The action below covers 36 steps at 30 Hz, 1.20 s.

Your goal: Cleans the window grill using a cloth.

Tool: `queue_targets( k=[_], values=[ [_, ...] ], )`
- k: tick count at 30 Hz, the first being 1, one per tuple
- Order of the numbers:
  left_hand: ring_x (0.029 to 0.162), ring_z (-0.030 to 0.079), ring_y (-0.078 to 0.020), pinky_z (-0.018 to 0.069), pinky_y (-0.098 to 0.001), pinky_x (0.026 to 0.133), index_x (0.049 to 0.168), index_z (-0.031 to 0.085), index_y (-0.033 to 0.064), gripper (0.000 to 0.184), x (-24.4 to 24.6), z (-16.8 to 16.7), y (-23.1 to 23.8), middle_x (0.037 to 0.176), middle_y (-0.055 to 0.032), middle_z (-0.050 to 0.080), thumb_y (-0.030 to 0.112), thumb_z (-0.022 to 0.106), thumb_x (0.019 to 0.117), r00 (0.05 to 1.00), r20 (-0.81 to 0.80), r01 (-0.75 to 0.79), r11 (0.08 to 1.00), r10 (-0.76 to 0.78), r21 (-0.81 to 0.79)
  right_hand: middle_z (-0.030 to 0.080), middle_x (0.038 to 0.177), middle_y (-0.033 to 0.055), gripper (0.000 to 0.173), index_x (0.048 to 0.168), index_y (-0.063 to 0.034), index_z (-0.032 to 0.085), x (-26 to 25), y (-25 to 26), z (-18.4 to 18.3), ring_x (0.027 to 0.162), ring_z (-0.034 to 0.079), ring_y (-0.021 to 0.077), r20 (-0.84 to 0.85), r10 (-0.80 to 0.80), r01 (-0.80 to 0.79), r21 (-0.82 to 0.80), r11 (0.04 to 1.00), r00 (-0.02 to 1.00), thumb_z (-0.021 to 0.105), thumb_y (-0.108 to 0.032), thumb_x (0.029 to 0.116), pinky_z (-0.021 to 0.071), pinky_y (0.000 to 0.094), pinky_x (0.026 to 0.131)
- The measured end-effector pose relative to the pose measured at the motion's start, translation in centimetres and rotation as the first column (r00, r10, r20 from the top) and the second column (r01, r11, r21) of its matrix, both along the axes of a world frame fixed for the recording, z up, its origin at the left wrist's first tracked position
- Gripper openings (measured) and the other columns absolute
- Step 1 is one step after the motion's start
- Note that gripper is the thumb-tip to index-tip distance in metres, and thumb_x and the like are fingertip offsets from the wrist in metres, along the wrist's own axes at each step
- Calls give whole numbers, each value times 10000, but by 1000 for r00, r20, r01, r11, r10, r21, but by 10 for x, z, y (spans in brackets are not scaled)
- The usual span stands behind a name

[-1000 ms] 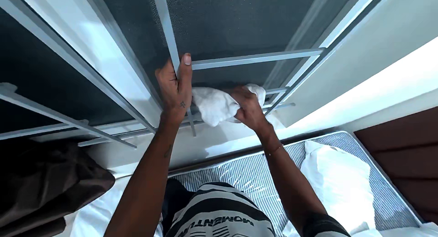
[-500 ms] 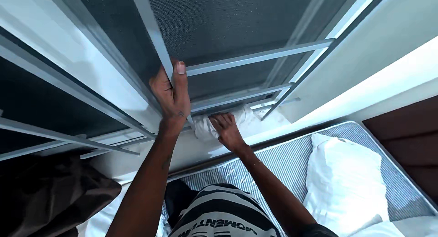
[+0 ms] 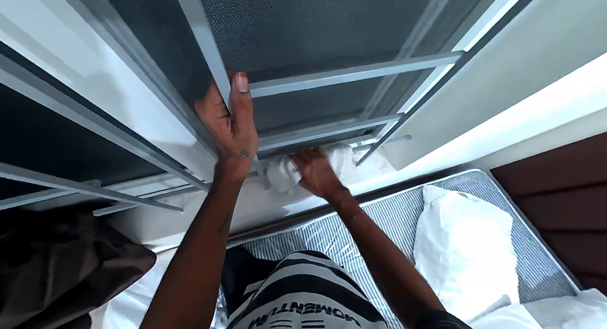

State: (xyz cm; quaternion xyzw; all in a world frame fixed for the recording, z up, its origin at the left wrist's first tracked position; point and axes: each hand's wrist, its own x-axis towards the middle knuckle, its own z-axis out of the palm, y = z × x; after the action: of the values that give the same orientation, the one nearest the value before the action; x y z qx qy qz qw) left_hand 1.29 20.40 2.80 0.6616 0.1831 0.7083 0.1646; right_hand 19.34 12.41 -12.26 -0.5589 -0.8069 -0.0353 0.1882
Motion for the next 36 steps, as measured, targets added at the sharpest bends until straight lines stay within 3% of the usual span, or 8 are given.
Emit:
queue_targets(
  k=[5, 14, 17, 21, 25, 29, 33, 36],
  values=[
    [507, 466, -5, 410, -201, 465, 913, 585, 62, 282, -3, 0, -2, 640, 70, 496, 210, 445, 1108, 998, -37, -52, 999, 51, -6, 728, 1098, 73, 603, 1336, -235, 677, -34, 10, 4, 1030, 685, 286, -42, 84, -87, -60, 994, 996, 769, -51, 769, 529, 530, 912],
    [505, 492, -13, 430, -209, 464, 944, 629, 3, 313, -1, -1, -3, 633, 31, 523, 208, 457, 1107, 987, -34, -158, 986, 160, 55, 750, 1103, 113, 344, 1160, -78, 744, 60, -1, 4, 1049, 704, 314, -78, -32, 28, -52, 998, 996, 685, -41, 823, 511, 575, 963],
    [498, 489, -9, 434, -207, 457, 955, 629, 1, 327, 0, -4, -4, 632, 34, 517, 224, 447, 1111, 983, -38, -176, 983, 178, 59, 747, 1056, 142, 327, 1150, -97, 738, 25, 4, 14, 1023, 702, 358, -75, -68, 54, -174, 983, 995, 726, -93, 823, 505, 622, 950],
    [491, 498, -39, 445, -239, 450, 977, 636, -14, 354, -1, -4, -5, 621, 20, 515, 243, 436, 1116, 974, -56, -215, 975, 218, 58, 726, 1121, 163, 398, 1240, -88, 705, -56, 11, 21, 1082, 679, 359, -116, -28, -2, -252, 968, 993, 768, -173, 856, 515, 569, 997],
    [483, 512, -51, 456, -253, 443, 980, 641, -20, 361, -4, -3, -5, 613, 8, 521, 242, 434, 1117, 964, -91, -245, 967, 251, 67, 734, 1161, 131, 473, 1272, -83, 696, -31, 9, 10, 1091, 693, 318, -92, 29, -41, -136, 990, 995, 777, -85, 806, 537, 521, 975],
    [485, 505, -45, 455, -246, 454, 993, 630, -12, 347, -4, -2, -5, 618, 15, 521, 239, 427, 1120, 970, -94, -218, 974, 223, 62, 748, 1095, 141, 413, 1190, -75, 738, 47, -6, 7, 1057, 698, 345, -85, -136, 131, -62, 989, 987, 761, -83, 778, 516, 586, 967],
    [497, 491, -16, 447, -219, 462, 979, 622, 5, 340, -2, -3, -4, 635, 39, 512, 238, 419, 1121, 980, -60, -186, 980, 190, 66, 719, 1042, 122, 305, 1045, -107, 748, 99, -17, -7, 1084, 632, 363, 35, -414, 407, 121, 905, 910, 569, -320, 921, 406, 598, 1029],
    [499, 496, -15, 449, -218, 460, 976, 624, 15, 335, -1, -4, -3, 635, 47, 512, 233, 415, 1120, 982, -51, -180, 981, 184, 65, 728, 1041, 126, 278, 1030, -70, 754, 86, -9, -21, 1097, 634, 372, -60, -485, 488, 168, 857, 872, 573, -196, 860, 370, 623, 1066]
  ],
)
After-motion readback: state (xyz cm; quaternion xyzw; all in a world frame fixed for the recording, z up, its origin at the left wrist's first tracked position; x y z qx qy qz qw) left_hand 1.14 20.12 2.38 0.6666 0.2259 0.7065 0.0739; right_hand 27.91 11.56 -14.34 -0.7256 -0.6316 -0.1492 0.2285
